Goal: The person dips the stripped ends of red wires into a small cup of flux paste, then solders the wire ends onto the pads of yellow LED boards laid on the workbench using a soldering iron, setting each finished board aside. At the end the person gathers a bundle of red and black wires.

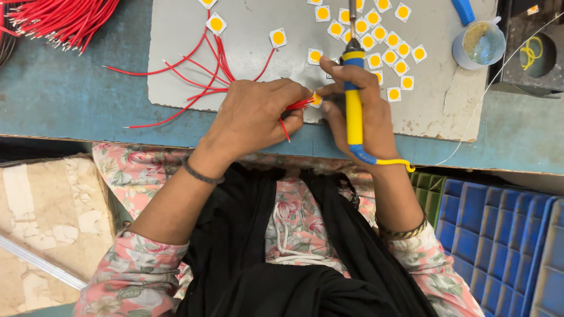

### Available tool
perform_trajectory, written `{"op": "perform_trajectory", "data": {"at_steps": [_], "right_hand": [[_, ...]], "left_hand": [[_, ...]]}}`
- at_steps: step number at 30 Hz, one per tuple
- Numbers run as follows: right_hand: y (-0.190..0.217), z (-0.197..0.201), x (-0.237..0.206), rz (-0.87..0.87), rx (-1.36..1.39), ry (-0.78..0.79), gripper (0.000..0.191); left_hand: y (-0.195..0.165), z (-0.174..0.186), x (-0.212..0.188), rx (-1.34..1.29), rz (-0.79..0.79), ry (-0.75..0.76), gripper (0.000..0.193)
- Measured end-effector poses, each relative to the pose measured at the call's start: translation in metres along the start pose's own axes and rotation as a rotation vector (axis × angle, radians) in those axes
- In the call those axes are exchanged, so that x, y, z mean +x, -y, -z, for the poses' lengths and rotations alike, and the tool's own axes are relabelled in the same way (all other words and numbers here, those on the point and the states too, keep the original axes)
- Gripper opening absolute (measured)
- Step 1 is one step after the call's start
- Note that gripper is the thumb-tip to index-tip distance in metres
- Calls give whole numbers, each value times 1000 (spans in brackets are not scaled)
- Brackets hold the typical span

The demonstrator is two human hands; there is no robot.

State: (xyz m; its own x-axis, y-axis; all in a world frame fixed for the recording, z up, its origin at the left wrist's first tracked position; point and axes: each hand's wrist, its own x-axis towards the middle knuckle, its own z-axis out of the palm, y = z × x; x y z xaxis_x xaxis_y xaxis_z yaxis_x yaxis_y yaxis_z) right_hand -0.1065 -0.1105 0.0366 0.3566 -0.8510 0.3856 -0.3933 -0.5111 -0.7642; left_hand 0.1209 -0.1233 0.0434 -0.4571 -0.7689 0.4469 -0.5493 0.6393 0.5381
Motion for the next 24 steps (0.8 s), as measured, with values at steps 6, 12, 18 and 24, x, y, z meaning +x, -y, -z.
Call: {"op": "perform_trajectory", "data": {"at_steps": [6, 12, 18, 24], "right_hand": [[-2, 19, -18, -28, 73, -310, 50], [7, 64, -41, -8, 285, -613, 58], [11, 84, -48, 31, 265, -615, 29], [23, 76, -43, -115, 142, -428, 27]], "left_hand": [[2, -1, 0, 0, -16, -19, 21], [4, -1, -1, 7, -48, -31, 20], [4, -3, -1, 18, -51, -34, 19], [5, -3, 0, 31, -50, -21, 17]]}}
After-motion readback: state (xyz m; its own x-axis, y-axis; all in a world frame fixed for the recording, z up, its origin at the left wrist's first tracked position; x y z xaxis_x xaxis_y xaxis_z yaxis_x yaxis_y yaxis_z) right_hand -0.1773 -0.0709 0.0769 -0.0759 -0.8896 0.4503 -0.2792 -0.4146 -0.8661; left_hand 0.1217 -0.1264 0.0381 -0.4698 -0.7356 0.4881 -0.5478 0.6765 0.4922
